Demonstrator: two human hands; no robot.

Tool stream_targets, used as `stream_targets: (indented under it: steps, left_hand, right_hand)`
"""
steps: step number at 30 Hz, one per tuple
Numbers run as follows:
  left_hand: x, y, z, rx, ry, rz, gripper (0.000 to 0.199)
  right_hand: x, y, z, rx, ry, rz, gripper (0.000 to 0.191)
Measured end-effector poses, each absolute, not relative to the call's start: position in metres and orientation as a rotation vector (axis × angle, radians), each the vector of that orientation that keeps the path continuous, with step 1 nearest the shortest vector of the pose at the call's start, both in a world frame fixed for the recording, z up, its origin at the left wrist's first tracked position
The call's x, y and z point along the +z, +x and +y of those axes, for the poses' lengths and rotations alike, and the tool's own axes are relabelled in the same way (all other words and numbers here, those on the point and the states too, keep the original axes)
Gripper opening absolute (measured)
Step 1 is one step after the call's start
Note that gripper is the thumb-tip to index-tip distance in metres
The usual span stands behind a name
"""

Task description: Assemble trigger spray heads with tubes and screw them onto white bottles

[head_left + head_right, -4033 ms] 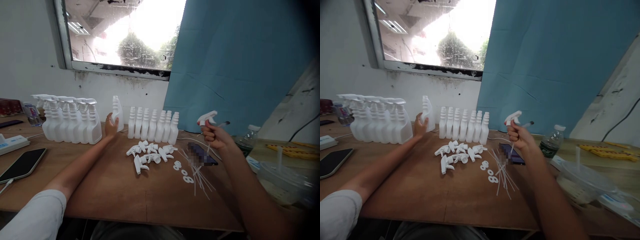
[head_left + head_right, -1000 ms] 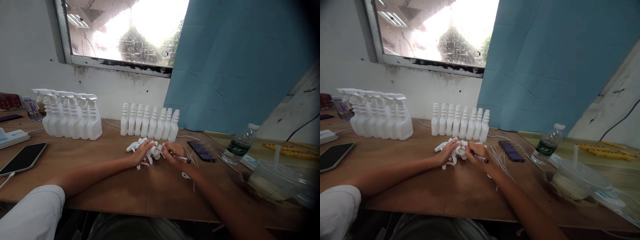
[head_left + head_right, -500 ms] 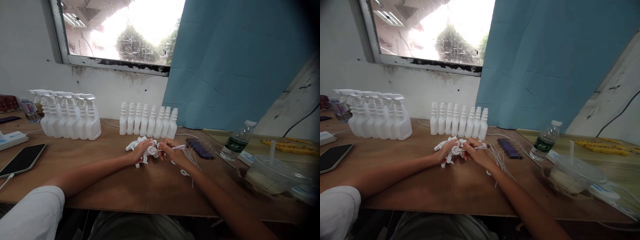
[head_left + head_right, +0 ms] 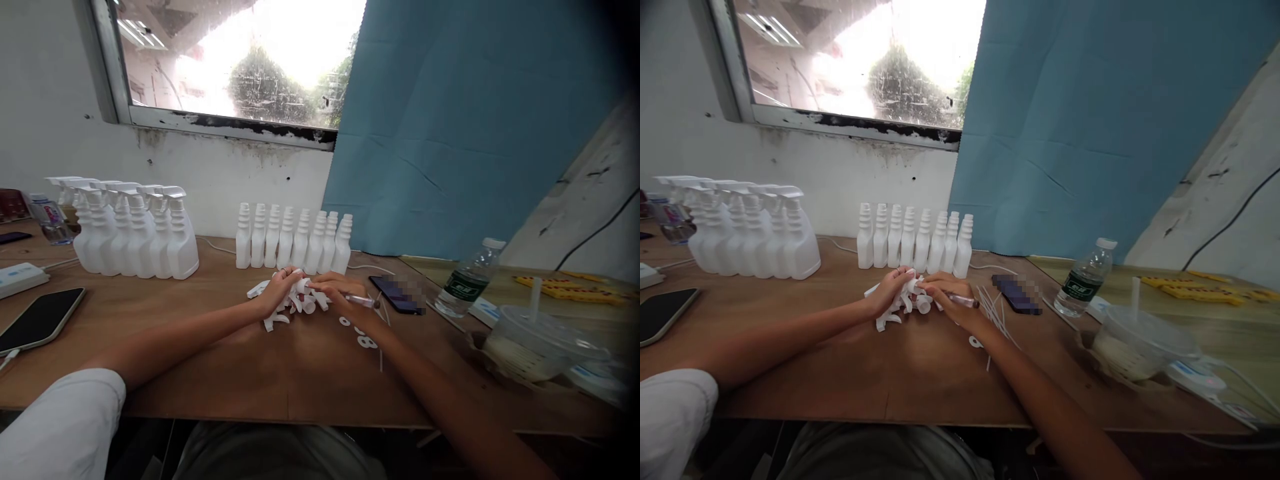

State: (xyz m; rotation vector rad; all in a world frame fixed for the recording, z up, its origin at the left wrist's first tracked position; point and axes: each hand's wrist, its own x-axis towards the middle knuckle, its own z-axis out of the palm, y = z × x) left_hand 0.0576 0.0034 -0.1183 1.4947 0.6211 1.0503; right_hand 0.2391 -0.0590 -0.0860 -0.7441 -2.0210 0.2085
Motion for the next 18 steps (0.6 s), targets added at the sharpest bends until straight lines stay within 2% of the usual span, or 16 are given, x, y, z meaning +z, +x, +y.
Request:
stream_targets:
  steps: [5, 9, 18]
  left_hand:
    - [-0.094, 0.037, 0.022, 1.019, 1.827, 0.801, 0.031]
    - [-0.082, 0.019, 0.037, 0.903, 2.069, 0.918, 0.025]
    - [-0.087, 0.015, 0.043, 0.776, 2.304, 0.961, 0.030]
  right_hand:
    - [-0.080, 0.267, -0.046, 0.565, -1.100, -1.820, 0.065]
    - [-0.081, 0.288, -0.032, 0.668, -1.233, -1.866, 0.070]
    - [-0.087, 0.301, -0.022, 0.735, -1.345, -1.856, 0.077]
